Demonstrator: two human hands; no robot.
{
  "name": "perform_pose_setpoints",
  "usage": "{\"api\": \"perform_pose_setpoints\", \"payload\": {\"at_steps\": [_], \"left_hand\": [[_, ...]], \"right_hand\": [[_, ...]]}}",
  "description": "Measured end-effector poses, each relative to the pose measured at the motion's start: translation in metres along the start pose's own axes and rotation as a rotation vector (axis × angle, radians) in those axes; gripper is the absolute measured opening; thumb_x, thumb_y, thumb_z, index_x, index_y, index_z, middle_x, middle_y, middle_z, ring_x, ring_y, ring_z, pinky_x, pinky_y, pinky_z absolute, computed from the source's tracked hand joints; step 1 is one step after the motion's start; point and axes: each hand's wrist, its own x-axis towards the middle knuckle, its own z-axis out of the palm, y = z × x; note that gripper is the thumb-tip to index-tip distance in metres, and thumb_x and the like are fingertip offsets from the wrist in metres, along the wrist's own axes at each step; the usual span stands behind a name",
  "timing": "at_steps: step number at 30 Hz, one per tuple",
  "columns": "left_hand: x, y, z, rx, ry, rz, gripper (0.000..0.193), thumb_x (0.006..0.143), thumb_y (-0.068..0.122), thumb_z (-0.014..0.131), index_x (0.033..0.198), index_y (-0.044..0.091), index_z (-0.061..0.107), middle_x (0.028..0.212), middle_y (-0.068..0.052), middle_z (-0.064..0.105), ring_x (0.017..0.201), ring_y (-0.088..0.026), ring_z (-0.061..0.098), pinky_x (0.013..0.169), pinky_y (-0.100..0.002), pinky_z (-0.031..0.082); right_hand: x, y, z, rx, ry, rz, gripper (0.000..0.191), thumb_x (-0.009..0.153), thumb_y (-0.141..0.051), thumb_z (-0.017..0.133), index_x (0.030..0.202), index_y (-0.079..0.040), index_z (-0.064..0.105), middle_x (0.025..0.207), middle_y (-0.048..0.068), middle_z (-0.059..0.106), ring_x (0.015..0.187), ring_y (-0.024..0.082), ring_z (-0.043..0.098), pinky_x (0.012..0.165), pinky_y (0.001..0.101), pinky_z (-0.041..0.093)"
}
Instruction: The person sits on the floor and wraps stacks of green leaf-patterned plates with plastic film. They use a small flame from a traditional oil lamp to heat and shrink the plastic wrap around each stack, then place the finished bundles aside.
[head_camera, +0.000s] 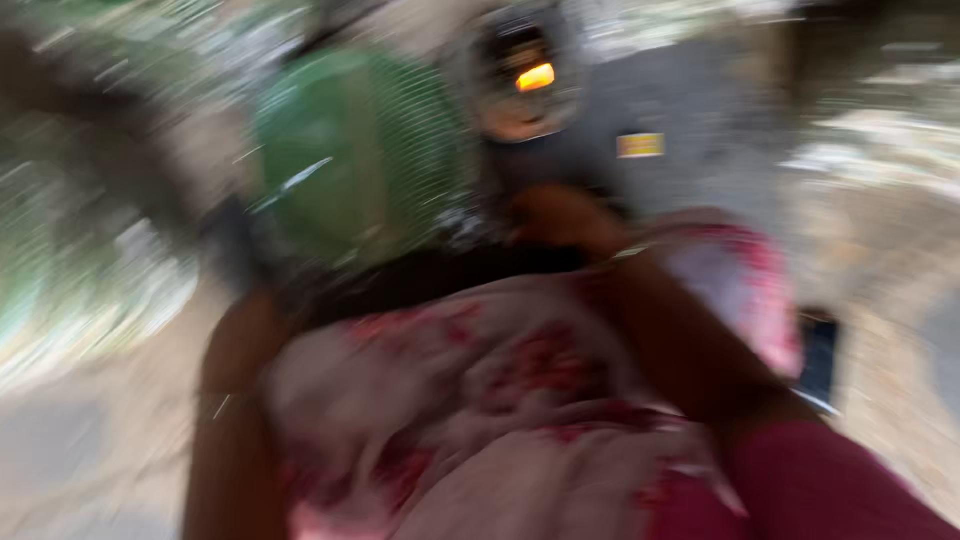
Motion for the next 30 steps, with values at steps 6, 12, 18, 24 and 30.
{"api": "perform_pose_setpoints", "payload": {"at_steps": [6,12,18,24,30], "left_hand": [[0.086,0.017,-0.018,-0.847,0.8,-0.111,0.11,0.086,0.07,0.077,0.138,-0.016,0.032,0.133,-0.036,0.048,0.122,-0.038,0.052,0.103,-0.047,0.044],[0.092,0.039,-0.001,-1.217,0.278,-0.341,0.101,0.078,0.066,0.077,0.138,-0.009,0.047,0.126,-0.023,0.062,0.115,-0.032,0.059,0.096,-0.045,0.048],[0.072,0.023,0.009,-1.399,-0.136,0.097,0.068,0.079,0.036,0.082,0.131,0.0,0.056,0.117,-0.007,0.071,0.101,-0.017,0.068,0.089,-0.032,0.056],[0.05,0.025,0.008,-1.496,-0.008,0.117,0.036,0.094,0.038,0.079,0.102,0.005,0.069,0.081,-0.002,0.066,0.061,-0.009,0.046,0.052,-0.025,0.034],[0.035,0.036,0.011,-1.403,0.127,0.12,0.023,0.094,0.033,0.071,0.1,0.01,0.07,0.084,0.002,0.069,0.069,-0.009,0.059,0.06,-0.025,0.045]], "right_hand": [[0.063,-0.046,-0.001,0.536,0.422,0.344,0.108,0.091,-0.058,0.081,0.15,0.012,0.023,0.135,0.034,0.047,0.123,0.042,0.054,0.095,0.0484,0.05],[0.071,-0.067,0.016,1.064,0.085,0.59,0.076,0.081,-0.05,0.083,0.126,-0.001,0.047,0.078,0.006,0.057,0.057,0.015,0.044,0.046,0.0335,0.036],[0.043,-0.059,-0.024,1.23,-0.316,0.4,0.051,0.094,-0.043,0.076,0.07,-0.006,0.052,0.053,-0.003,0.04,0.042,0.01,0.031,0.038,0.0272,0.024],[0.03,-0.067,-0.042,1.223,-0.18,0.427,0.041,0.093,-0.044,0.069,0.094,-0.003,0.076,0.058,0.001,0.05,0.045,0.009,0.038,0.039,0.0251,0.024],[0.024,-0.064,-0.035,1.166,-0.136,0.22,0.03,0.102,-0.032,0.054,0.101,-0.006,0.069,0.084,0.004,0.078,0.06,0.008,0.051,0.051,0.0255,0.04]]}}
